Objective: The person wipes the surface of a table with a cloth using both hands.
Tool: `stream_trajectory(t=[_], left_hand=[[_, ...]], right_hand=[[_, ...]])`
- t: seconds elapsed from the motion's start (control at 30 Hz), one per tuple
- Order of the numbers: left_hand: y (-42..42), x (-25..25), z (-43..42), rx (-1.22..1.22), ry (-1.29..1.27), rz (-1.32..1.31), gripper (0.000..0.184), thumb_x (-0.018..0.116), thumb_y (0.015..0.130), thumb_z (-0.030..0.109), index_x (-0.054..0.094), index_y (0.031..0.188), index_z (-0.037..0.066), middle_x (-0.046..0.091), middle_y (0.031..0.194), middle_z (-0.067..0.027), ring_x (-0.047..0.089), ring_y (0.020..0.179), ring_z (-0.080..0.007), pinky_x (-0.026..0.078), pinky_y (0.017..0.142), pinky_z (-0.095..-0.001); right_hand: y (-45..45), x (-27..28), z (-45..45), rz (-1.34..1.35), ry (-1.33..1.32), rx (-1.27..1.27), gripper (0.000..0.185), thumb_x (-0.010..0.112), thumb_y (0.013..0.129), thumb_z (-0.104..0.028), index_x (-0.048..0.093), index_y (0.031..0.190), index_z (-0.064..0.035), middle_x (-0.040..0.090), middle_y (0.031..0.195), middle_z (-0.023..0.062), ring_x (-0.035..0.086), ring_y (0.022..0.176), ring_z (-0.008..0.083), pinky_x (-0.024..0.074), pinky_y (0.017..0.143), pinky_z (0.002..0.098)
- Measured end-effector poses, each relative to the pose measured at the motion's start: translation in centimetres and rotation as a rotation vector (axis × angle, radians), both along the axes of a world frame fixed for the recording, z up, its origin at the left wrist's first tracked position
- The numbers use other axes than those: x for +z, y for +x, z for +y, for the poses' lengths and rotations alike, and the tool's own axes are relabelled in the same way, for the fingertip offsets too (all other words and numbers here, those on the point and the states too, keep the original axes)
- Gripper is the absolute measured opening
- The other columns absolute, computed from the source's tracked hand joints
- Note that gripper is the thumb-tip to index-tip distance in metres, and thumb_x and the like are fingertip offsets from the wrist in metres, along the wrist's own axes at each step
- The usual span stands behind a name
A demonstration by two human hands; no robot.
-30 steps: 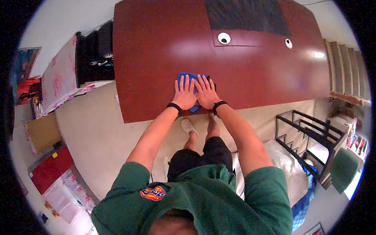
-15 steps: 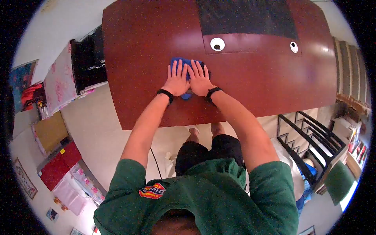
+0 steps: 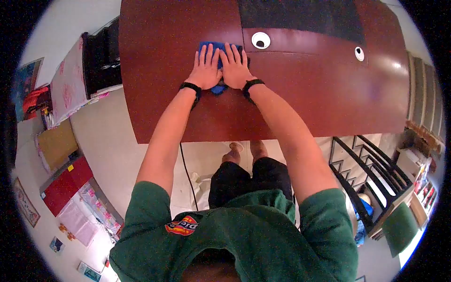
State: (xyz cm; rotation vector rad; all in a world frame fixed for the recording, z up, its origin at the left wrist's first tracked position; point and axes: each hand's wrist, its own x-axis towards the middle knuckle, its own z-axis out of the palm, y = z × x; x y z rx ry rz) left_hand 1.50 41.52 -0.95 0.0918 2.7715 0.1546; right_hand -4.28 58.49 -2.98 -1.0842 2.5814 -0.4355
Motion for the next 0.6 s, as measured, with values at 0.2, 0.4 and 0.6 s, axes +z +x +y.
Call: stream_trajectory(t=[0.2, 0.4, 0.6], left_hand=[[2.7, 0.2, 2.6, 0.099, 0.044, -0.017, 0.083, 0.043, 0.111, 0.047, 0.012, 0.173, 0.002, 0.001, 0.18, -0.0286, -0.003, 0.166, -0.0506, 0.002, 0.132, -0.0687], [10.6, -0.9, 7.9, 0.039, 0.083, 0.081, 0.084, 0.044, 0.11, 0.05, 0.018, 0.172, 0.0, 0.006, 0.18, -0.0295, 0.003, 0.166, -0.0511, 0.006, 0.13, -0.0712], [20.4, -0.5, 14.3, 0.018, 0.155, 0.083, 0.082, 0.05, 0.107, 0.049, 0.028, 0.17, 0.001, 0.012, 0.179, -0.0277, 0.005, 0.166, -0.0484, 0.007, 0.132, -0.0691]], right_hand=[[1.9, 0.2, 2.2, 0.036, -0.009, 0.017, 0.074, 0.054, 0.106, -0.03, 0.026, 0.171, -0.0084, 0.014, 0.181, 0.0195, 0.011, 0.168, 0.0392, 0.007, 0.133, 0.0641], [10.1, -0.1, 8.2, 0.107, 0.025, 0.012, 0.074, 0.054, 0.106, -0.03, 0.027, 0.171, -0.0082, 0.017, 0.181, 0.02, 0.014, 0.167, 0.0403, 0.0105, 0.133, 0.0634], [20.6, 0.0, 15.3, 0.05, 0.049, -0.017, 0.08, 0.054, 0.104, -0.031, 0.021, 0.172, -0.0055, 0.01, 0.181, 0.0224, 0.01, 0.167, 0.0427, 0.009, 0.132, 0.0647]])
